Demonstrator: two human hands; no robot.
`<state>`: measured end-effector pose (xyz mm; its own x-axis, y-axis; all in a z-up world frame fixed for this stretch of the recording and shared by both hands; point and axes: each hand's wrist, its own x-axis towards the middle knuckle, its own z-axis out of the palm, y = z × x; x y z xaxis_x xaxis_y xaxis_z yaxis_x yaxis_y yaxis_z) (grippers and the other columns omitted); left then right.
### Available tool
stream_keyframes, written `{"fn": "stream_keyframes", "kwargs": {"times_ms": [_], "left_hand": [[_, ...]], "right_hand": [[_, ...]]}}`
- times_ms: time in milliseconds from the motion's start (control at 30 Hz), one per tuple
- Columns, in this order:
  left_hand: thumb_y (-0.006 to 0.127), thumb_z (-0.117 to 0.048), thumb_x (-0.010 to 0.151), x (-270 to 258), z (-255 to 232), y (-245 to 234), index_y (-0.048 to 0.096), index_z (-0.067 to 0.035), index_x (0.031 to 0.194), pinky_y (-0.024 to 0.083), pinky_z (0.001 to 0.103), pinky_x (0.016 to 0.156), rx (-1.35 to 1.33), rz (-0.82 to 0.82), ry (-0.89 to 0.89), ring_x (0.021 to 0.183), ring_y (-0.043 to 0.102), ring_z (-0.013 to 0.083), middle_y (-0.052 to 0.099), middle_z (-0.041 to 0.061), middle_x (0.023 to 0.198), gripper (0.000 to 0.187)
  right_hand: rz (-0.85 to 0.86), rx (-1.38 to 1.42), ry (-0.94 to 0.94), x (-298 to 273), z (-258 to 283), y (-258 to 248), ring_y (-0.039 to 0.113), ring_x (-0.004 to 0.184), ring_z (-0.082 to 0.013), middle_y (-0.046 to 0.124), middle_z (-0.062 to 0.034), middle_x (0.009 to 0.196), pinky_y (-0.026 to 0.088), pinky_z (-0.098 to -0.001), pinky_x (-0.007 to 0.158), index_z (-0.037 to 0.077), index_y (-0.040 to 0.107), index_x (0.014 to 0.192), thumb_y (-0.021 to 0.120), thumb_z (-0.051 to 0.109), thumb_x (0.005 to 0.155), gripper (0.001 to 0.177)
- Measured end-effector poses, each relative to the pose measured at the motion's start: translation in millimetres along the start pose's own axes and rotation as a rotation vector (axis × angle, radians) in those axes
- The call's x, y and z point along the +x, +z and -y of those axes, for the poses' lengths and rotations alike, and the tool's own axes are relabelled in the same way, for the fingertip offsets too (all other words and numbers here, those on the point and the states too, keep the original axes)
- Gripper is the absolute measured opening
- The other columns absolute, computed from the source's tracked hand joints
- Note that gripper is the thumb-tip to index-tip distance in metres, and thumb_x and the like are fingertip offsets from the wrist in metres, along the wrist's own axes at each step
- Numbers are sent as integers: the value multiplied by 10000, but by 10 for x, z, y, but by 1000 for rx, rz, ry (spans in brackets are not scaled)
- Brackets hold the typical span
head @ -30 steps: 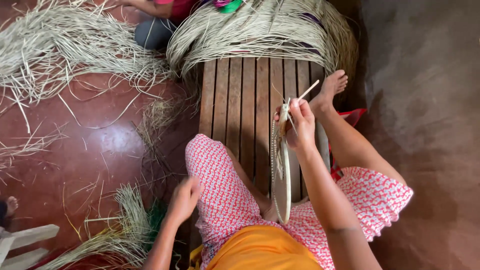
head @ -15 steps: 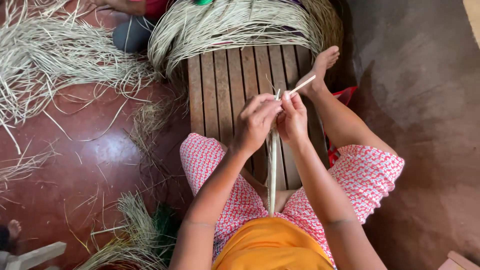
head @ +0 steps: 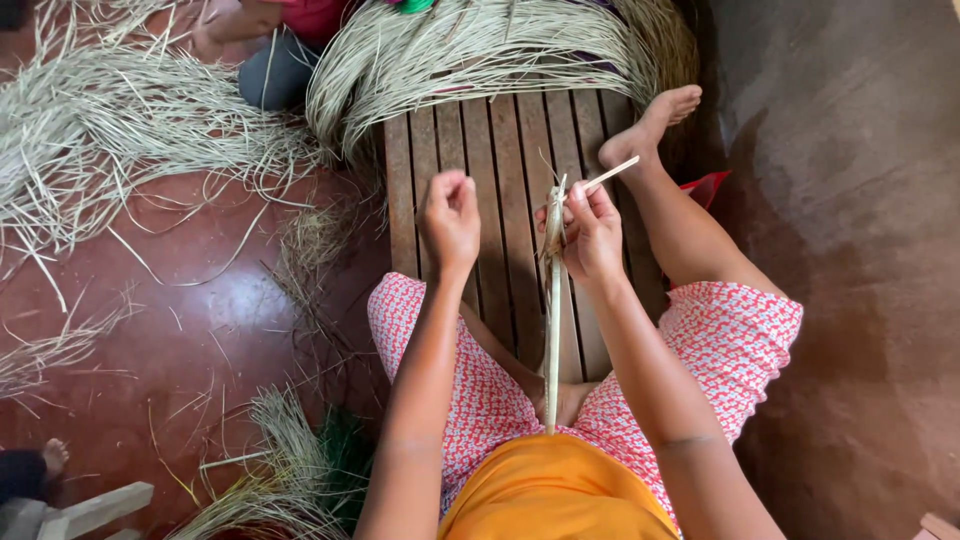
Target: Weaving a hand fan from dried plant fibers
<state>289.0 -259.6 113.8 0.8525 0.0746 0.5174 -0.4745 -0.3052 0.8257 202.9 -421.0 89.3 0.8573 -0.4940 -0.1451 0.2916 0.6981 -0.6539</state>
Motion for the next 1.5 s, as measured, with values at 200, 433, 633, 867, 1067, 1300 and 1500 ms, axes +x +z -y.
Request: {"fn": "stream_keyframes", "kwargs": {"times_ms": [200,433,633,867,1067,1300,1500], "left_hand": [[740,-132,907,-138,-962,-291,776,-177,997,523,319,721,101,373,798,764,644,187,679,1,878,107],[703,-92,957,174,-588,-86,694,-77,1280,473,363,689,364,233,939,824,593,250,602,78,1019,323],[688,12,934,142,-506,-79,712,-58,1081,586,315,650,411,224,745,773,667,223,554,65,962,165],[659,69,934,-144,-381,71,733,47,1083,655,311,617,-434,281,-132,724,767,263,705,172,875,167],[709,66,902,-332,-275,233,702,72,1047,680,317,614,-620,218,-353,718,779,263,731,191,865,146],[760,36,900,-466,-165,340,724,31,1033,670,276,658,-579,175,-308,737,778,213,758,192,916,138],[742,43,912,-499,-184,310,733,15,1034,660,258,666,-530,167,-269,747,775,190,771,184,933,125]], "right_hand": [[28,14,-26,176,-252,-114,786,775,-334,699,-142,894,686,-441,662,58,577,1073,621,187,1046,139],[16,-1,-37,80,-227,-44,761,751,-252,636,-69,849,660,-354,605,69,596,1069,641,199,1044,140],[36,22,6,-102,-39,248,770,786,-378,646,-126,845,667,-420,634,70,586,1074,628,196,1047,135],[7,10,-6,-20,-83,190,776,770,-318,651,-105,840,672,-384,631,76,585,1065,630,192,1043,126],[-21,-2,-16,200,-346,-144,771,737,-290,659,-102,827,663,-362,593,77,598,1066,641,194,1041,127],[-18,-11,-40,167,-345,-60,774,712,-279,650,-98,811,611,-258,495,83,611,1066,641,191,1044,114],[-25,7,-42,172,-363,-71,762,701,-281,649,-89,810,645,-338,549,78,613,1050,639,184,1040,110]]}}
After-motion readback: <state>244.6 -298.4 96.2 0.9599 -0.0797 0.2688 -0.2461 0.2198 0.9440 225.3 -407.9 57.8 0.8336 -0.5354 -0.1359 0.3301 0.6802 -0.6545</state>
